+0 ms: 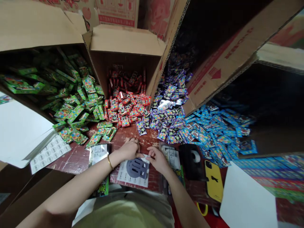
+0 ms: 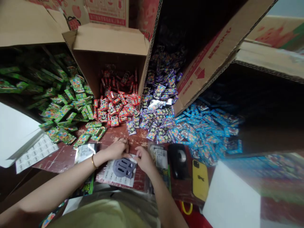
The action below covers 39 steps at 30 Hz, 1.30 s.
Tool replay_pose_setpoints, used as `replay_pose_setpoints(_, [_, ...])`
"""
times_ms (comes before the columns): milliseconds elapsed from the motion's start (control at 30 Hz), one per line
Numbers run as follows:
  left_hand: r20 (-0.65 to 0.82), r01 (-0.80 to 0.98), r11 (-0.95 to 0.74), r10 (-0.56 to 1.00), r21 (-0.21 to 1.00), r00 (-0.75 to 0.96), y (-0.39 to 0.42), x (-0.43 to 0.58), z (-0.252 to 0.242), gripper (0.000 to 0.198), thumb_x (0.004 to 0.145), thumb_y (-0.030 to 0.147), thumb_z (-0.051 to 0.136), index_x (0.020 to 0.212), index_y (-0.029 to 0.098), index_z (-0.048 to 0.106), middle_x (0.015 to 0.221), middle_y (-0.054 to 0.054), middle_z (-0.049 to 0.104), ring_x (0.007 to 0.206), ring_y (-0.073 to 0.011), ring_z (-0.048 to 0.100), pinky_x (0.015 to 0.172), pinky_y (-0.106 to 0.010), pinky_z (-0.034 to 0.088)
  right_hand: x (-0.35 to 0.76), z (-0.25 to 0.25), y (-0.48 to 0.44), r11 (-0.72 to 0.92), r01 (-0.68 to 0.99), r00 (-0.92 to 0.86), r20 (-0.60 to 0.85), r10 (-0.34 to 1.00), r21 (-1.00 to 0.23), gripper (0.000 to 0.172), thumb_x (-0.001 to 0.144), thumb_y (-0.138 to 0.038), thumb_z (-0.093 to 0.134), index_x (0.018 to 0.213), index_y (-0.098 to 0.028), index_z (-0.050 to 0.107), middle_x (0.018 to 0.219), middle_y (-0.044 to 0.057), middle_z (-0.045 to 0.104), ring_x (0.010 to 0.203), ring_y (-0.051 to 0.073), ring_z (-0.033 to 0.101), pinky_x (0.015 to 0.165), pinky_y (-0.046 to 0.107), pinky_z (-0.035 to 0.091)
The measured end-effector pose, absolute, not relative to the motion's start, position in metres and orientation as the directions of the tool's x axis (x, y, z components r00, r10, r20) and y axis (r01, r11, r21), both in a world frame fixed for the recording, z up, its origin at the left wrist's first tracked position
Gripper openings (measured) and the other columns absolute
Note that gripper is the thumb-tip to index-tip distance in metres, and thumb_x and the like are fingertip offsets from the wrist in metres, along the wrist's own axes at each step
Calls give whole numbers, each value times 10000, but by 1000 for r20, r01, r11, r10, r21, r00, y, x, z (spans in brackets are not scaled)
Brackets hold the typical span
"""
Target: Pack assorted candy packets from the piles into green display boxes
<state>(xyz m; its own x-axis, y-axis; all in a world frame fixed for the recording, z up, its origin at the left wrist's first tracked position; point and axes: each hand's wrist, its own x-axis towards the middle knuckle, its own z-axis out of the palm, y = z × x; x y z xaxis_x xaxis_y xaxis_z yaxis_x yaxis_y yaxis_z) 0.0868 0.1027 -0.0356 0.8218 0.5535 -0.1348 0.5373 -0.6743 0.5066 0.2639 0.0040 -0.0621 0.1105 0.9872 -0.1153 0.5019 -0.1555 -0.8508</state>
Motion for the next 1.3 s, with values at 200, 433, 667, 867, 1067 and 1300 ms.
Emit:
replay_pose_setpoints(200, [-150, 532, -675, 539, 512, 829, 94, 90, -25, 167, 751, 325, 726, 785, 167, 681, 920, -86, 621, 983, -267, 547, 957, -413, 366, 267, -55, 5, -162, 523, 62, -152, 986, -837, 103, 624, -101, 715, 683, -169, 663, 651, -26, 531, 607, 129, 508, 579, 241, 399])
replay_pose_setpoints(433, [-121, 509, -674, 535, 536, 836, 93, 84, -32, 144, 788, 325, 685, 813, 184, 680, 941, -69, 628, 1011, -248, 546, 996, -410, 330, 266, -55, 6, -169, 523, 83, -148, 986, -835, 130, 665, -113, 689, 556, -160, 636, 591, -20, 522, 534, 112, 483, 516, 217, 358])
replay_pose_setpoints(667, [-101, 495, -679, 532, 542, 841, 94, 87, -32, 115, 797, 273, 669, 734, 179, 683, 889, -61, 652, 982, -235, 557, 1029, -421, 300, 264, -62, 4, -113, 529, 73, -87, 994, -841, 209, 728, -158, 634, 522, -172, 599, 579, -14, 520, 547, 124, 489, 525, 229, 353])
replay_pose_setpoints(867, [-118, 483, -686, 507, 544, 854, 97, 90, -30, 133, 791, 284, 670, 721, 173, 696, 893, -78, 657, 980, -258, 557, 1040, -449, 301, 270, -53, 5, -49, 529, -6, -61, 998, -847, 183, 775, -176, 584, 598, -181, 630, 594, -7, 540, 566, 143, 495, 547, 248, 361])
replay_pose_setpoints(1067, [-133, 443, -686, 456, 577, 880, 103, 87, -29, 124, 804, 271, 648, 750, 177, 708, 890, -68, 662, 977, -240, 560, 1014, -401, 344, 275, -49, 5, 22, 507, -40, 2, 999, -861, 127, 792, -163, 575, 684, -188, 637, 773, 28, 558, 750, 173, 539, 674, 275, 415])
replay_pose_setpoints(1300, [-150, 418, -670, 421, 613, 895, 108, 83, -33, 148, 817, 153, 563, 823, 172, 710, 917, -59, 665, 965, -211, 571, 988, -337, 373, 283, -38, -4, -2, 341, -71, -28, 997, -940, 83, 778, -249, 645, 856, -222, 651, 936, 40, 596, 763, 164, 554, 638, 269, 422])
